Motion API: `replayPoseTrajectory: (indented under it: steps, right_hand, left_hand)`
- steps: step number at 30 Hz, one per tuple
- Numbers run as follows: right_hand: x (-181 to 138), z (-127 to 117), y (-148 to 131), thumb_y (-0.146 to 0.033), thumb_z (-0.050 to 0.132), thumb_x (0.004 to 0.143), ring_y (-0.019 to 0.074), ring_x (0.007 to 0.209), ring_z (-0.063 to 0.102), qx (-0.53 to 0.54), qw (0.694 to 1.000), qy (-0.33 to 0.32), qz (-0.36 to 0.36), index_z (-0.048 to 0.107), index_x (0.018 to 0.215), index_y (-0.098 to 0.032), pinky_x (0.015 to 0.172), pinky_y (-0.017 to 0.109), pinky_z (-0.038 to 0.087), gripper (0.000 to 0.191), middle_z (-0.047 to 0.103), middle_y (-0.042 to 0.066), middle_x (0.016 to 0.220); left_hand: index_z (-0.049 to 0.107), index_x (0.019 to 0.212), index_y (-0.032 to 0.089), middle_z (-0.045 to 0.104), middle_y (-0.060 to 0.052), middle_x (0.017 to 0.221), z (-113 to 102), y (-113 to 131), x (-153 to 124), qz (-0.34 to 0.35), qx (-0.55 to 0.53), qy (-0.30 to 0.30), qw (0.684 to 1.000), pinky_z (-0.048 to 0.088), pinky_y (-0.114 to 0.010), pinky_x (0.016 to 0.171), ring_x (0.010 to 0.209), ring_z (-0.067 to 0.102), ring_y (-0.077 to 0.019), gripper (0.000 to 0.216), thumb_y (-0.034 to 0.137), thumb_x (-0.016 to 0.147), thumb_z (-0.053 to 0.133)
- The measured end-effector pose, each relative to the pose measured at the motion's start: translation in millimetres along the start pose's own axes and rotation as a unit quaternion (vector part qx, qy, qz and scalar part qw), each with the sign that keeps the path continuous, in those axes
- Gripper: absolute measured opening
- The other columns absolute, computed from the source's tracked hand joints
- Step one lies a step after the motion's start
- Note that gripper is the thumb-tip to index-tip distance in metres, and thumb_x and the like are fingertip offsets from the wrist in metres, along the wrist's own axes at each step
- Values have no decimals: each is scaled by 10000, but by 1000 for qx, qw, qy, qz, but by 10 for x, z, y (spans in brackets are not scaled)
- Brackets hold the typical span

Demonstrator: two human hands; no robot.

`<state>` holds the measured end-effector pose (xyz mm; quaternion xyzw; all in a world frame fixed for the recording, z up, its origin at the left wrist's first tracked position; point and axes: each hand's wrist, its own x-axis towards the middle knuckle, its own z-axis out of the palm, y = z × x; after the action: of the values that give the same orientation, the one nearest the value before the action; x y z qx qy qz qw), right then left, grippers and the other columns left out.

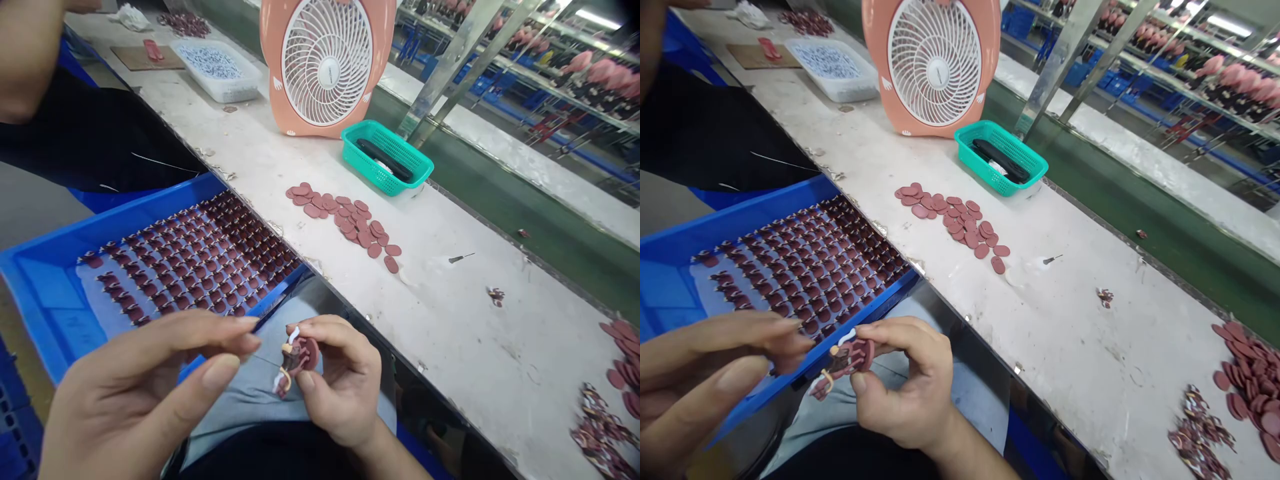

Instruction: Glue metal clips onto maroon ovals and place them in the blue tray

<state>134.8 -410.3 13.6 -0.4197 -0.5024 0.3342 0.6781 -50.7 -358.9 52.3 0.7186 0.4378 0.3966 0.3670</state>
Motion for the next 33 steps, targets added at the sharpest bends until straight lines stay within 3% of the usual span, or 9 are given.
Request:
replayPoseTrajectory:
  steps: [3,7,14,18,23,26,28,30,33]
  right_hand:
    - [2,-15,-2,-204,753,773,140,781,693,43,998,-13,51,742,1119,-301,724,237,571,360,744,15,932]
    - [10,-2,8,-235,741,792,143,745,679,42,997,-40,43,741,1120,-279,683,238,569,331,729,33,912]
    - [63,22,-1,-300,687,833,150,701,689,17,996,-75,40,734,1069,-231,656,258,598,250,728,43,862]
    - [72,49,38,-315,700,845,156,723,704,47,992,-85,83,734,1117,-229,672,264,607,287,732,56,907]
    - [35,-70,143,-261,714,856,165,803,713,-7,992,-56,111,739,1139,-250,731,262,613,285,747,66,950]
    - [-4,-294,163,-236,692,887,155,830,736,-122,983,-25,132,746,1115,-274,756,225,618,237,761,56,963]
    - [-26,-467,162,-262,704,884,166,832,753,-196,970,6,143,752,1094,-273,763,216,626,216,773,64,997]
    - [-39,-607,156,-301,726,864,180,796,763,-252,956,34,150,766,1037,-251,747,210,633,184,783,72,984]
    - [-42,-680,139,-369,750,830,201,740,768,-292,941,39,168,776,982,-226,704,206,643,210,791,77,942]
  left_hand:
    - [620,1227,624,740,89,989,-80,-76,46,135,106,-16,985,593,-384,839,890,691,-218,539,257,836,674]
    - [504,1408,546,725,57,1060,-87,-102,112,289,180,-29,940,549,-387,868,934,654,-225,685,188,847,667]
    - [532,1409,498,778,58,972,-62,-158,166,334,195,-44,921,586,-443,833,941,684,-259,599,175,908,581]
    - [543,1408,474,798,78,938,-104,-193,153,338,188,-40,921,582,-429,837,897,710,-235,587,173,907,594]
    - [692,1199,366,809,70,975,-160,-317,84,302,216,-19,928,534,-392,910,885,725,-192,407,110,890,628]
    - [718,1073,291,810,40,949,-332,-672,102,261,276,-11,925,529,-347,883,842,726,-178,261,158,848,725]
    - [743,1039,278,808,11,950,-576,-1026,141,151,357,5,922,524,-348,879,886,726,-202,154,285,895,687]
    - [757,1061,219,796,-57,1038,-905,-1395,184,17,443,22,896,512,-376,904,973,709,-249,278,398,959,570]
    - [738,1098,81,753,-184,1097,-1397,-1842,238,-98,512,48,852,495,-467,874,1044,661,-356,480,453,997,452]
